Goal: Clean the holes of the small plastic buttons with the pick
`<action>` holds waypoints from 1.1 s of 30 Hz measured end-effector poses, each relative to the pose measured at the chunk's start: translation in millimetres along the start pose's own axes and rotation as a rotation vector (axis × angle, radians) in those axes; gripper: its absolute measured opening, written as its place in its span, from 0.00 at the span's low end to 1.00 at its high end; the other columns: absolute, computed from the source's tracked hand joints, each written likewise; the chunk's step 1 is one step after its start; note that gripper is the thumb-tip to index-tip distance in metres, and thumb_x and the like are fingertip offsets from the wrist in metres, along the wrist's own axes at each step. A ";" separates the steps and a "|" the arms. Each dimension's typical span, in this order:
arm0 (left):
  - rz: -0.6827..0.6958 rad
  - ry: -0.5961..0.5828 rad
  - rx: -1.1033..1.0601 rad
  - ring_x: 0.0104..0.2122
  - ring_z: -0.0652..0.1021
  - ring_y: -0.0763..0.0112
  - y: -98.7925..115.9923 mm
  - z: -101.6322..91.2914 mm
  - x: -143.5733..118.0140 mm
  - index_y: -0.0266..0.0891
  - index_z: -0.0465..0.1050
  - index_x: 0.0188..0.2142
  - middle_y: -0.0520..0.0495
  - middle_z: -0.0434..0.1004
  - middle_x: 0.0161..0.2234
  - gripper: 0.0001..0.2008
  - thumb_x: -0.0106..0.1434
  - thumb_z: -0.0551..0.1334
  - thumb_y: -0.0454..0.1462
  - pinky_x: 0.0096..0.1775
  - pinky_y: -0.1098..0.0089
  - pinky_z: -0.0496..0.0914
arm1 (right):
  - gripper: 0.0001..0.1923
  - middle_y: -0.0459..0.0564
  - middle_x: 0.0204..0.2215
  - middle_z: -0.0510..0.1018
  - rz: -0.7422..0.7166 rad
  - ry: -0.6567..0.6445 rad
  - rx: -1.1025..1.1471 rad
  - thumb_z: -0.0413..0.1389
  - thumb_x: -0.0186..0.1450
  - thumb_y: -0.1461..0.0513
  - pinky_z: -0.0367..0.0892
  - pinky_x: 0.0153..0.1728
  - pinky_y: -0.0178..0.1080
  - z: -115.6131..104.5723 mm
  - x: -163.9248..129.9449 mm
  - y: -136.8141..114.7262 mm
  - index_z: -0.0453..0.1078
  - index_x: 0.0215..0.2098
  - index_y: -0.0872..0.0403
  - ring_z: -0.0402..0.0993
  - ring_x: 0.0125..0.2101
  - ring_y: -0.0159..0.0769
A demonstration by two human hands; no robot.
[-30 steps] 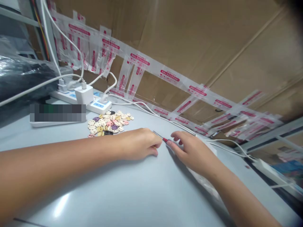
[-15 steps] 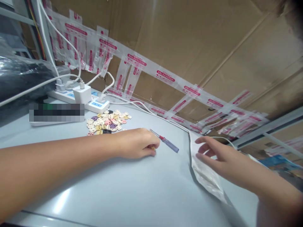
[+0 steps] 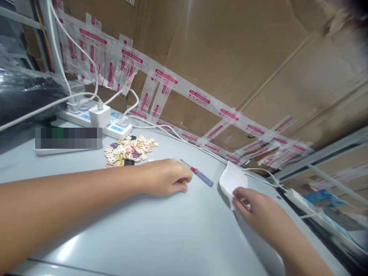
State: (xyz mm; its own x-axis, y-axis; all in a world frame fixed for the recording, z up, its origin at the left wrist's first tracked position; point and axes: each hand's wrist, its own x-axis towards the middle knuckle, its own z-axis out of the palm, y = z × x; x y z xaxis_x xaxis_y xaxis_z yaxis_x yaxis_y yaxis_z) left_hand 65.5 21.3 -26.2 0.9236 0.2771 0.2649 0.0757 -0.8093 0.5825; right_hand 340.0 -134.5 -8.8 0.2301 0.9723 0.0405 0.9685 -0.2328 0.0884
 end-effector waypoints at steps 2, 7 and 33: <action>0.010 0.023 -0.012 0.30 0.70 0.73 0.5 1.4 0.0 0.39 0.70 0.32 0.53 0.72 0.30 0.03 0.64 0.62 0.33 0.33 0.71 0.61 | 0.13 0.50 0.31 0.81 -0.039 0.105 0.063 0.51 0.67 0.56 0.63 0.27 0.39 -2.2 0.7 -6.9 0.75 0.33 0.49 0.75 0.27 0.40; 0.143 0.123 -0.021 0.35 0.75 0.71 12.7 7.1 -0.9 0.39 0.73 0.39 0.49 0.78 0.37 0.05 0.67 0.59 0.32 0.40 0.70 0.66 | 0.13 0.49 0.31 0.80 -0.139 0.431 0.159 0.52 0.69 0.57 0.65 0.30 0.37 -4.5 -4.2 -21.1 0.77 0.34 0.50 0.73 0.25 0.34; 0.320 0.330 0.401 0.36 0.72 0.68 45.7 27.6 8.5 0.38 0.73 0.29 0.51 0.78 0.30 0.11 0.68 0.58 0.30 0.42 0.61 0.53 | 0.07 0.47 0.30 0.77 -0.521 0.688 0.299 0.58 0.67 0.69 0.61 0.24 0.32 -8.3 -23.8 -63.4 0.75 0.42 0.53 0.67 0.23 0.28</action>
State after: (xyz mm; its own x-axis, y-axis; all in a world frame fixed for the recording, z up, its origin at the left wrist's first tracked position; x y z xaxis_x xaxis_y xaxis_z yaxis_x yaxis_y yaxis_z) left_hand 87.1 -27.6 -18.6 0.7633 0.0816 0.6409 0.0079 -0.9931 0.1170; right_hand 272.3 -143.1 -7.1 -0.2579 0.7047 0.6610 0.9404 0.3401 0.0043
